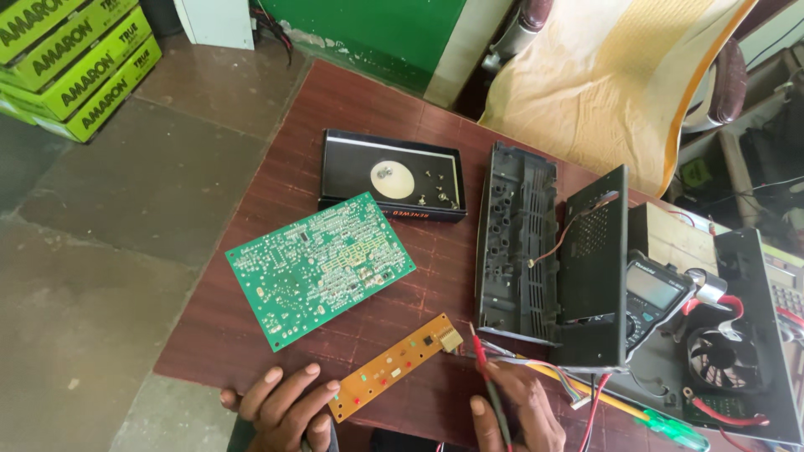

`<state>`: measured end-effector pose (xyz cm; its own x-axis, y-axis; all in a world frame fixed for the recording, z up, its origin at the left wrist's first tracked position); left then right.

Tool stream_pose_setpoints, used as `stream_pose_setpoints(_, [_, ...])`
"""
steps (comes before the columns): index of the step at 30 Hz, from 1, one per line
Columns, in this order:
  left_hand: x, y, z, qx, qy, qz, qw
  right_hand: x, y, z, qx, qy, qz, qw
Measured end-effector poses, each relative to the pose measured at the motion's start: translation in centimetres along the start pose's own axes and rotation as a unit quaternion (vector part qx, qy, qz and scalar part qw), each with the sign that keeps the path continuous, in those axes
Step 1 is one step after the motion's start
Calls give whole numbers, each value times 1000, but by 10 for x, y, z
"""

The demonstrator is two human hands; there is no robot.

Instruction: The person uses a multimeter to test a small orange circuit board on a workbench. They hold the board with one hand and touch various points on it with the multimeter probes while observing the readings.

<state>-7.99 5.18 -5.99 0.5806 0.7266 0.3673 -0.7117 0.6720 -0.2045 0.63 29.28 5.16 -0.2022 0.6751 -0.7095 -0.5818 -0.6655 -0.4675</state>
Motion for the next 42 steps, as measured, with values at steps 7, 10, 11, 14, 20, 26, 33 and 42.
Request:
stream_pose_setpoints(7, [-3, -1, 1, -18, 21, 5, 1000, 23, -10, -21, -36, -53, -12, 998])
stream_pose_setpoints(10, [-2, 4, -1, 10, 10, 6, 1000, 52, -24, -35, -20, -98, 13, 995])
stream_pose_setpoints(11, [-1, 4, -2, 16, 3, 7, 1000, 63, -29, -39, -34, -112, 11, 993])
stream_pose_setpoints(14, [1, 0, -5, 2, -24, 6, 1000, 97, -42, -49, -131, -174, -12, 976])
stream_pose_setpoints(20, [-1, 5, -4, 13, 4, 7, 1000, 124, -54, -73, -226, -176, 69, 956])
stream_pose_setpoints(26, [-6, 2, -4, -19, 31, 8, 999, 111, -40, -75, -220, -200, 0, 955])
stream_pose_setpoints(33, [-11, -2, -5, -32, 71, 22, 997, 85, -35, -58, -145, -139, 132, 971])
stream_pose_setpoints(42, [-8, -7, -4, -62, 65, 17, 996, 16, -9, -29, -11, -12, 65, 998])
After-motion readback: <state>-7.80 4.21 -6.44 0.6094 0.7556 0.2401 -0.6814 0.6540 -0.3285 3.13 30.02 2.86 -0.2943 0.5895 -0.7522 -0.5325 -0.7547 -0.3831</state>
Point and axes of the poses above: each hand's wrist, its own z-axis towards the middle knuckle, its own y-axis out of the palm, x = y × z, the point moved 3 cm from there along z, towards the middle knuckle, and after that the axes turned 12 degrees about z, right-handed, at the moved point
